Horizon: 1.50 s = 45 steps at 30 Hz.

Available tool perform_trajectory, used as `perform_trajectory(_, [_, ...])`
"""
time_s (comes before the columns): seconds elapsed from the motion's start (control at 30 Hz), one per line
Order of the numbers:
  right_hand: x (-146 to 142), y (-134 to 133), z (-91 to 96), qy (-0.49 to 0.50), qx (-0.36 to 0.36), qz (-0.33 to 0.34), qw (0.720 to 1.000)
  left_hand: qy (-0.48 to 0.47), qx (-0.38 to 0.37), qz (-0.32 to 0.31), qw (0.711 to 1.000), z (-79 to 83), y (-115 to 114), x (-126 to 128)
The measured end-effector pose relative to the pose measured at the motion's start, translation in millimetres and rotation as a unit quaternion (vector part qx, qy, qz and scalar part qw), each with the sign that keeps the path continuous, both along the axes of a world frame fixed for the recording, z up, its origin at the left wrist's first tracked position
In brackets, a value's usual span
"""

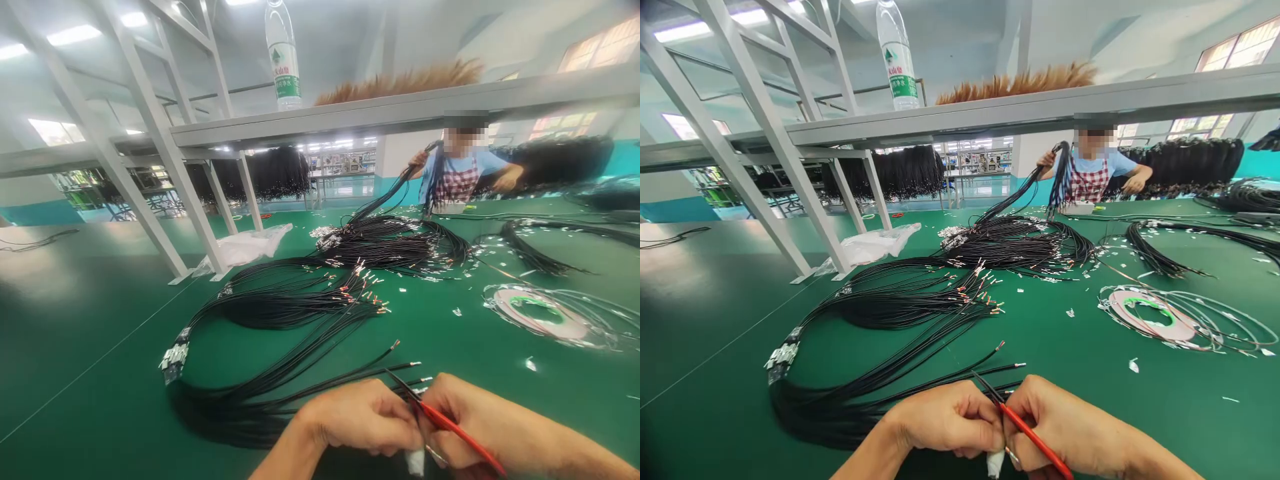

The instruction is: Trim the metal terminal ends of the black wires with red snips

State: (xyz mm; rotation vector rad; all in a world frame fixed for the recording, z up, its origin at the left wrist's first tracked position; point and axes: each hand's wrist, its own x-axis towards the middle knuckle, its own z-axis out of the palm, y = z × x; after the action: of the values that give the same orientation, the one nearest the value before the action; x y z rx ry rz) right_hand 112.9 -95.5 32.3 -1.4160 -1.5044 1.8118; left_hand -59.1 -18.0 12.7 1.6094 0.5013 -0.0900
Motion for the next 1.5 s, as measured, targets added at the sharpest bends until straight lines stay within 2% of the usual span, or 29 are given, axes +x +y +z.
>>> perform_trajectory(0.07, [0,-2,-5.9,0.023,-0.006,-0.031,0.999,-0.012,-0.015,0.013,1.0,1.8,1,-1])
perform_trajectory(0.13, [-1,-3,-14.5,0.066,0.005,-0.094,0.993,-0.038,-0.03,0.041,0.998,3.6,2,-1])
perform_trajectory(0.27, [-6,-1,-37.2,0.211,0.044,-0.217,0.952,-0.106,-0.021,0.109,0.988,4.4,1,2])
perform_trajectory(0.33, [-11,2,-46.7,0.279,0.017,-0.245,0.928,-0.131,0.032,0.144,0.98,3.2,-1,5])
perform_trajectory(0.4, [-16,5,-51.9,0.327,-0.027,-0.27,0.905,-0.15,0.123,0.182,0.964,1.2,-2,7])
perform_trajectory(0.47, [-23,6,-52.8,0.352,-0.049,-0.291,0.888,-0.162,0.236,0.22,0.932,-1.5,-3,9])
perform_trajectory(0.53, [-29,7,-51.3,0.356,-0.029,-0.311,0.881,-0.168,0.306,0.244,0.905,-4.0,-2,10])
perform_trajectory(0.6, [-33,7,-49.7,0.326,0.026,-0.355,0.876,-0.17,0.296,0.257,0.904,-5.7,0,10])
perform_trajectory(0.67, [-35,6,-49.6,0.257,0.088,-0.413,0.869,-0.168,0.234,0.266,0.92,-6.3,1,10])
perform_trajectory(0.73, [-34,5,-51.3,0.171,0.122,-0.439,0.874,-0.168,0.178,0.279,0.928,-6.1,3,10])
perform_trajectory(0.9, [-32,-2,-57.1,0.045,0.103,-0.37,0.922,-0.188,0.113,0.3,0.928,-6.1,6,11])
perform_trajectory(0.97, [-32,-4,-55.2,0.041,0.098,-0.364,0.925,-0.19,0.117,0.302,0.927,-5.6,5,11])
perform_trajectory(1.03, [-32,-3,-49.1,0.069,0.11,-0.4,0.908,-0.191,0.141,0.3,0.924,-4.6,3,11])
perform_trajectory(1.1, [-31,0,-40.6,0.109,0.133,-0.446,0.878,-0.188,0.172,0.294,0.921,-3.4,0,10])
perform_trajectory(1.17, [-30,4,-33.1,0.137,0.149,-0.465,0.862,-0.18,0.193,0.289,0.92,-2.4,-2,10])
perform_trajectory(1.33, [-30,12,-32.9,0.141,0.177,-0.447,0.865,-0.17,0.188,0.283,0.925,-2.2,-3,9])
perform_trajectory(1.4, [-29,11,-37.9,0.067,0.246,-0.449,0.857,-0.166,0.167,0.281,0.93,-3.8,-3,10])
perform_trajectory(1.43, [-28,11,-40.4,0.007,0.304,-0.437,0.847,-0.164,0.145,0.28,0.935,-5.0,-2,10])
perform_trajectory(1.5, [-25,9,-44.3,-0.117,0.45,-0.369,0.805,-0.16,0.073,0.278,0.944,-7.2,0,10])
